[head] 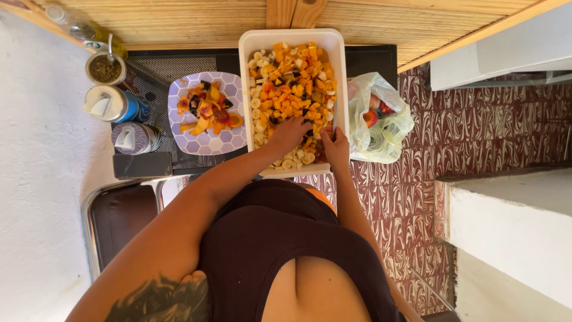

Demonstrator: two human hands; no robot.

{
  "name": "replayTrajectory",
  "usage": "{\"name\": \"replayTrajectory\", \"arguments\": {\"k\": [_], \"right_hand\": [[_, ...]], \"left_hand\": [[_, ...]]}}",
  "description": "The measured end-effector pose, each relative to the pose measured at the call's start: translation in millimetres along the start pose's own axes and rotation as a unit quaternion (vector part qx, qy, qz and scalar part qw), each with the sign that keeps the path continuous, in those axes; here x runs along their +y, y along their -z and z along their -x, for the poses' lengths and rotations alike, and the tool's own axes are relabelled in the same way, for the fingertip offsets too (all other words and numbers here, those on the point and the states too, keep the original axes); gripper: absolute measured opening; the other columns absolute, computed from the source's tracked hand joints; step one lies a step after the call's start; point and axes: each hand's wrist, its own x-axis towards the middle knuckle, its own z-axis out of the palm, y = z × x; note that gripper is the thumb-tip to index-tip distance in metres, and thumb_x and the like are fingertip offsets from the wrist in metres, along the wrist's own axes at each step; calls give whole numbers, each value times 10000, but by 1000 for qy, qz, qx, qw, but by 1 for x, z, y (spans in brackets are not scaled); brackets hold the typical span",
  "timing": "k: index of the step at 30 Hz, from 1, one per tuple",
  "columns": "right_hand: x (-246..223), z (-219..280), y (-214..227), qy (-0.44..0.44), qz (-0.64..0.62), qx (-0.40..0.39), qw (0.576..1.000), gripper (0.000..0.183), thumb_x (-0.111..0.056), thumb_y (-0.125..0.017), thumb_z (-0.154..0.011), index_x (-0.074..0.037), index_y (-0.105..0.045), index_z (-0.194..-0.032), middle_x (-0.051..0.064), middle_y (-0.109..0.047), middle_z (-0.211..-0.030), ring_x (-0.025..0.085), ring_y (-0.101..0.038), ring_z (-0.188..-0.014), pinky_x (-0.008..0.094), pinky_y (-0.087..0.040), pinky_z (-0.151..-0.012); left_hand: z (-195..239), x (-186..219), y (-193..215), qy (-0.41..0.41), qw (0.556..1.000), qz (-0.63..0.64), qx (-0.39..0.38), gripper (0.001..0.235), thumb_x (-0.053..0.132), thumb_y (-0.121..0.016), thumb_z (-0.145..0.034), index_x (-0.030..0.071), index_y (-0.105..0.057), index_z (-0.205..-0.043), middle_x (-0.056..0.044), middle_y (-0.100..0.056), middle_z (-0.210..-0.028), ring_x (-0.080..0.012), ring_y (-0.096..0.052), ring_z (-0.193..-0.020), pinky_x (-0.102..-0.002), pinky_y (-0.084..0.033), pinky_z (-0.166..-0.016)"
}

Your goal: The person cuts various fruits, including peaches and bananas, into small pieces using a knife. They place the cut fruit into a large white container and discard the peels and pits onto a plate.

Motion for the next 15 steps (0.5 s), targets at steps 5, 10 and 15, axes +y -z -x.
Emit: {"name": "replayTrajectory", "arguments": {"k": [5, 10, 15], "right_hand": [[1, -5, -3, 23, -56, -36, 998, 355, -486, -646, -973, -136, -686, -1009, 105, -624, -677, 286, -656, -668, 400, -531, -667], [-25, 5, -12, 83, -116, -97, 985, 386, -436, -461, -1070, -96, -595, -945, 59, -540, -578, 208, -604, -495, 320, -505, -547], [-41, 12, -10, 168, -174, -167, 956, 534, -528, -270, -1102, -116, -502, -853, -26, -429, -595, 79, -447, -494, 236, -398, -474]], "left_hand": [[-3, 7, 34, 132, 907, 399, 32, 219, 169, -688, -976, 75, -706, -1172, -114, -694, -912, -194, -686, -754, -270, -543, -593], [3, 27, 54, 193, 769, 607, 48, 320, 205, -698, -1006, 11, -684, -1261, -152, -756, -974, -158, -720, -835, -248, -598, -729], [7, 31, 50, 215, 669, 709, 62, 297, 155, -732, -972, -23, -639, -1190, -97, -672, -942, -134, -672, -827, -261, -619, -752]]}}
